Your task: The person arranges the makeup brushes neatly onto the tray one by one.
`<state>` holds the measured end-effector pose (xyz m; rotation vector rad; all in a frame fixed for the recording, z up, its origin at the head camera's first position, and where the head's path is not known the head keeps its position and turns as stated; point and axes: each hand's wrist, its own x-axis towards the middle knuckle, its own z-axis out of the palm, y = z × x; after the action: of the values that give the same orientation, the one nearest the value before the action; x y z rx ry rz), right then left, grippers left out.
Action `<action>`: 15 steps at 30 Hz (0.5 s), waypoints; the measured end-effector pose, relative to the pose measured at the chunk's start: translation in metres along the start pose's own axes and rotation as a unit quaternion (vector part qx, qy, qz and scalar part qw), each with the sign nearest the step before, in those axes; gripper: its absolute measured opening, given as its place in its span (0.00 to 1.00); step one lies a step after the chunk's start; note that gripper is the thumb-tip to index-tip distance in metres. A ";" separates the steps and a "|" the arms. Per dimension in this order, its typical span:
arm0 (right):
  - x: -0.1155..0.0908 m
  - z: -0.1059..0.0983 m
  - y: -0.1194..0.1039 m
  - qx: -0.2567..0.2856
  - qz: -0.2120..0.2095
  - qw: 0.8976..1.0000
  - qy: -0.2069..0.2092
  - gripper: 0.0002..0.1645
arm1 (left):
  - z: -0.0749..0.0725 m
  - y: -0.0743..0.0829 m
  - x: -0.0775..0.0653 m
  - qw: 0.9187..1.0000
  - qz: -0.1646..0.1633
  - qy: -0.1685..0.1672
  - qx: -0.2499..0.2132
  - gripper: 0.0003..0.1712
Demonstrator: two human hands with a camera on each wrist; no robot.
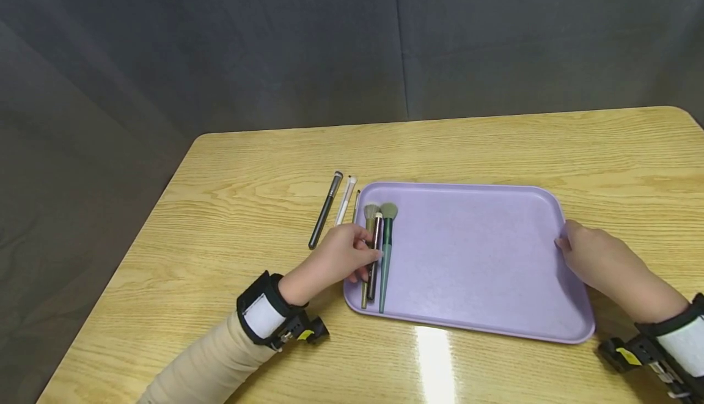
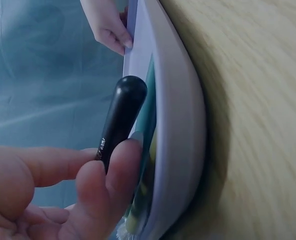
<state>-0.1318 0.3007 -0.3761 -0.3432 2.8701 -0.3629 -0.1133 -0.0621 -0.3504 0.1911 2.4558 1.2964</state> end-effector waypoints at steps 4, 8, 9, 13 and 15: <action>-0.001 0.000 0.000 0.001 -0.008 1.000 0.003 0.15 | 0.003 0.002 0.000 1.000 -0.006 -0.005 -0.001 0.09; -0.001 -0.001 0.000 0.000 -0.003 1.000 0.000 0.15 | 0.005 0.005 0.000 1.000 -0.013 -0.009 0.008 0.09; 0.000 -0.001 0.000 0.000 -0.002 1.000 0.001 0.15 | 0.005 0.006 0.000 1.000 -0.013 -0.011 0.012 0.09; 0.000 0.000 0.000 0.003 -0.001 1.000 0.002 0.14 | 0.008 0.010 0.000 1.000 -0.012 -0.018 0.022 0.07; -0.001 0.000 0.000 0.004 -0.004 1.000 0.003 0.13 | 0.009 0.012 -0.001 0.999 -0.015 -0.022 0.024 0.07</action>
<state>-0.1309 0.3006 -0.3756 -0.3516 2.8738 -0.3762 -0.1099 -0.0483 -0.3454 0.1914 2.4459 1.2079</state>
